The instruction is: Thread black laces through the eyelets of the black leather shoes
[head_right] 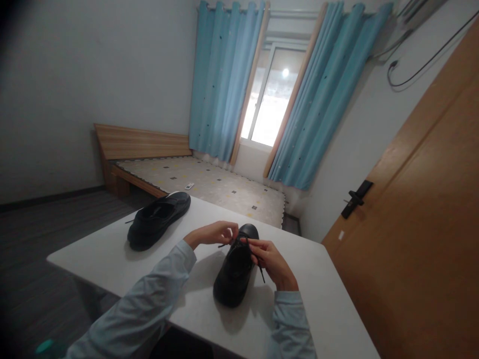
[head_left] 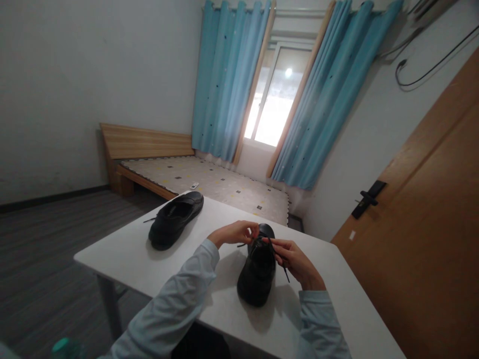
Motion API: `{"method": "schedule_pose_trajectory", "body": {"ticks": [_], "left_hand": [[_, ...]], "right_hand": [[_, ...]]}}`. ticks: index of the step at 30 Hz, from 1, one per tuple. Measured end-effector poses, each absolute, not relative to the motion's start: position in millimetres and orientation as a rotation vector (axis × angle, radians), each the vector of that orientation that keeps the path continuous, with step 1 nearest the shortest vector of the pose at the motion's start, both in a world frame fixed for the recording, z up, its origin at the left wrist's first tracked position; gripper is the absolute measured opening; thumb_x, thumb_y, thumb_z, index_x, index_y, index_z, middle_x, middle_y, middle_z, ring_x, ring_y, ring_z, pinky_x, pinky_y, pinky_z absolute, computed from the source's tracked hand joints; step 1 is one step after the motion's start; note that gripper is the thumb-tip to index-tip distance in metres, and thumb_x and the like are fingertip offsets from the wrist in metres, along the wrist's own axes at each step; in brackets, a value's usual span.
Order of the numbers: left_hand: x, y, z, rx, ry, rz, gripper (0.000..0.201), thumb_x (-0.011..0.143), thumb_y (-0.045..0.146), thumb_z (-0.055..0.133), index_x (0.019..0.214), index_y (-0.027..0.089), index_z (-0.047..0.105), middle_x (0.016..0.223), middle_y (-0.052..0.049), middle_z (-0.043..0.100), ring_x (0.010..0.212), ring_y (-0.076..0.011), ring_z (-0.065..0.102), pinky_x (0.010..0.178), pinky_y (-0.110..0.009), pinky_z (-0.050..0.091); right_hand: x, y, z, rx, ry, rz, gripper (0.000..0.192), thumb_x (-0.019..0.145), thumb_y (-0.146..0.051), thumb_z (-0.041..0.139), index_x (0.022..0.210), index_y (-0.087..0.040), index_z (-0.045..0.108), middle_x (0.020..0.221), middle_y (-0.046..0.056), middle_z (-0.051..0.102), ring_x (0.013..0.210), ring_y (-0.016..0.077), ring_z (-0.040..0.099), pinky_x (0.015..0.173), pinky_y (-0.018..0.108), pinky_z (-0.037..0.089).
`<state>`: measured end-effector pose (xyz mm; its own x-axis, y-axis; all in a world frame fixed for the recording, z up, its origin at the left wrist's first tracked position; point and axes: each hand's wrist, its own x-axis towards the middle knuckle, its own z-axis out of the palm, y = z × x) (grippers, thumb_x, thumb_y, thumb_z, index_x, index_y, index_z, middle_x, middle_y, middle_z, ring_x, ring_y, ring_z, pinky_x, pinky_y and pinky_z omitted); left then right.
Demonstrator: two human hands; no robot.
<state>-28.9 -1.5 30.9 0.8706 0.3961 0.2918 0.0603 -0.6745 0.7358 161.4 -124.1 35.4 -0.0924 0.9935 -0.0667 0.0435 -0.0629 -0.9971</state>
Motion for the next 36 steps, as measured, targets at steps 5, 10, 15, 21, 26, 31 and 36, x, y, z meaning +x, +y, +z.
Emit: {"method": "schedule_pose_trajectory", "body": {"ticks": [5,10,15,21,26,31,36], "left_hand": [[-29.6,0.2,33.8,2.456,0.253,0.796,0.019,0.074,0.005,0.055,0.073,0.016,0.071,0.087,-0.003,0.064,0.076,-0.0095,0.059,0.073,-0.019,0.043],[-27.6,1.7,31.4,2.593,0.330,0.892,0.019,0.077,0.007,0.055,0.077,0.017,0.072,0.086,-0.005,0.067,0.075,-0.0111,0.061,0.073,-0.020,0.044],[-24.5,3.3,28.6,2.774,0.446,0.876,0.026,0.079,0.006,0.052,0.085,0.020,0.072,0.092,-0.004,0.068,0.080,-0.0131,0.061,0.076,-0.022,0.043],[-20.6,-1.4,29.2,2.929,0.554,0.939,0.016,0.080,0.017,0.059,0.085,0.024,0.071,0.092,-0.003,0.067,0.081,-0.0154,0.056,0.076,-0.028,0.037],[-16.0,-7.0,26.4,2.834,0.639,1.067,0.018,0.078,0.038,0.063,0.084,0.023,0.071,0.090,-0.004,0.067,0.082,-0.0169,0.054,0.076,-0.030,0.033],[-9.3,-7.2,21.7,2.591,0.663,1.086,0.019,0.074,0.040,0.066,0.078,0.023,0.072,0.085,-0.003,0.068,0.079,-0.0157,0.055,0.074,-0.027,0.036],[-4.5,-8.1,19.7,2.392,0.602,1.090,0.013,0.071,0.033,0.070,0.075,0.020,0.072,0.081,-0.002,0.068,0.078,-0.0144,0.057,0.074,-0.023,0.040]], "right_hand": [[162.8,-122.3,32.6,-1.237,-1.286,1.323,0.054,0.071,-0.043,0.068,0.115,-0.014,0.062,0.043,-0.007,0.040,0.039,0.0030,0.023,0.040,0.021,0.009],[161.1,-119.4,30.7,-1.237,-1.216,1.320,0.058,0.068,-0.045,0.071,0.116,-0.014,0.062,0.045,-0.007,0.041,0.039,0.0026,0.026,0.039,0.019,0.008],[158.5,-117.4,31.2,-1.263,-1.075,1.340,0.057,0.061,-0.043,0.075,0.109,-0.014,0.064,0.046,-0.008,0.042,0.037,0.0016,0.027,0.038,0.018,0.009],[155.3,-114.7,29.7,-1.325,-1.018,1.280,0.058,0.056,-0.044,0.076,0.104,-0.012,0.067,0.045,-0.007,0.044,0.036,0.0019,0.028,0.037,0.018,0.010],[152.2,-115.3,30.3,-1.383,-1.100,1.188,0.058,0.059,-0.049,0.073,0.104,-0.013,0.067,0.046,-0.006,0.046,0.036,0.0025,0.029,0.037,0.019,0.010],[153.3,-116.6,30.4,-1.424,-1.245,1.066,0.053,0.066,-0.050,0.067,0.103,-0.011,0.069,0.043,-0.006,0.044,0.037,0.0039,0.026,0.038,0.020,0.012],[155.3,-115.2,29.8,-1.431,-1.422,0.909,0.045,0.070,-0.046,0.064,0.098,-0.012,0.071,0.044,-0.004,0.045,0.043,0.0071,0.034,0.042,0.020,0.022]]}}
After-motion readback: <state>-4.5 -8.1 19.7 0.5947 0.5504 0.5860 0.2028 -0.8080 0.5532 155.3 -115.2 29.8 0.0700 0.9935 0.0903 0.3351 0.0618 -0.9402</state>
